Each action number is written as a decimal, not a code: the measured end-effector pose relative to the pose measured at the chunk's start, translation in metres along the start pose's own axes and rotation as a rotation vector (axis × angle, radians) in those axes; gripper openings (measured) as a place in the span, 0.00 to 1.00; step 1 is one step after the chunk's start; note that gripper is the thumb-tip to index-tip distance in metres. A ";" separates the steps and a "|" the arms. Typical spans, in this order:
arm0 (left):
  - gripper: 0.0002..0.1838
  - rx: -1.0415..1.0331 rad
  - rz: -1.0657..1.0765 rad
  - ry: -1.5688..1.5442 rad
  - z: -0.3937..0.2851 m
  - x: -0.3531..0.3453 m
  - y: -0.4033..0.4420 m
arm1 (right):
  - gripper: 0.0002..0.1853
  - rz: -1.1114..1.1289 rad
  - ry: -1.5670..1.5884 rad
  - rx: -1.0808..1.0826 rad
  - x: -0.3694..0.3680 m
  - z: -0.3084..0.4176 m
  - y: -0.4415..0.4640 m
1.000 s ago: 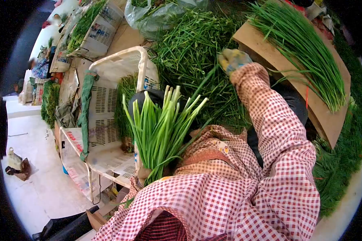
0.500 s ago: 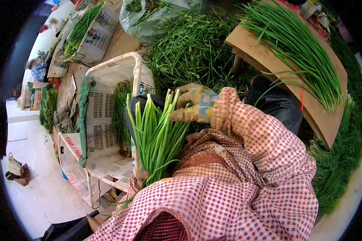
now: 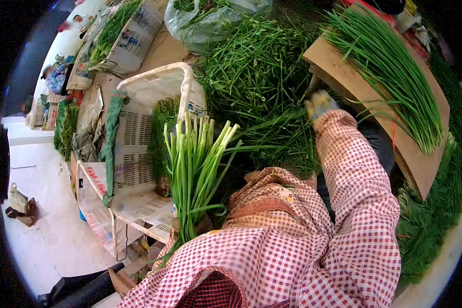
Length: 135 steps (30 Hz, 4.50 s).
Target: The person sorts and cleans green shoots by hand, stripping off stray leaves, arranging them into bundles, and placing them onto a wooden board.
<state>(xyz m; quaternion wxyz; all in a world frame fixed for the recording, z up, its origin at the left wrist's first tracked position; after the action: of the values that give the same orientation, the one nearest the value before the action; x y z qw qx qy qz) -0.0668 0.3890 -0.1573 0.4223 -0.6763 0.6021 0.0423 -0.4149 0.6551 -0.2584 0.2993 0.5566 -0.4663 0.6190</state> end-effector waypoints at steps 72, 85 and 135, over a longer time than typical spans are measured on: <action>0.54 0.106 0.288 0.529 -0.084 -0.050 0.018 | 0.22 -0.159 2.184 -0.030 0.114 0.144 -0.106; 0.52 -0.208 0.033 0.710 -0.090 -0.101 0.081 | 0.12 -0.149 2.305 -0.028 0.102 0.166 -0.117; 0.37 0.007 0.275 0.050 -0.123 -0.067 0.048 | 0.16 -0.095 2.420 0.024 0.199 0.108 -0.113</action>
<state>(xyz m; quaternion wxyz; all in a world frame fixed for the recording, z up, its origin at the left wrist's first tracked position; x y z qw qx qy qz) -0.1813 0.3688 -0.0654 0.3997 -0.5869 0.6995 0.0808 -0.3100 0.5713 -0.0442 0.5591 -0.3631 0.1419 0.7317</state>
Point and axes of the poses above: each hand's wrist, its own y-axis towards the middle knuckle, its own x-axis out of the back of the hand, z = x × y, the point moved 7 cm from there along y, towards the middle knuckle, and after that the axes turned 7 degrees about -y, right-handed, at the moved point
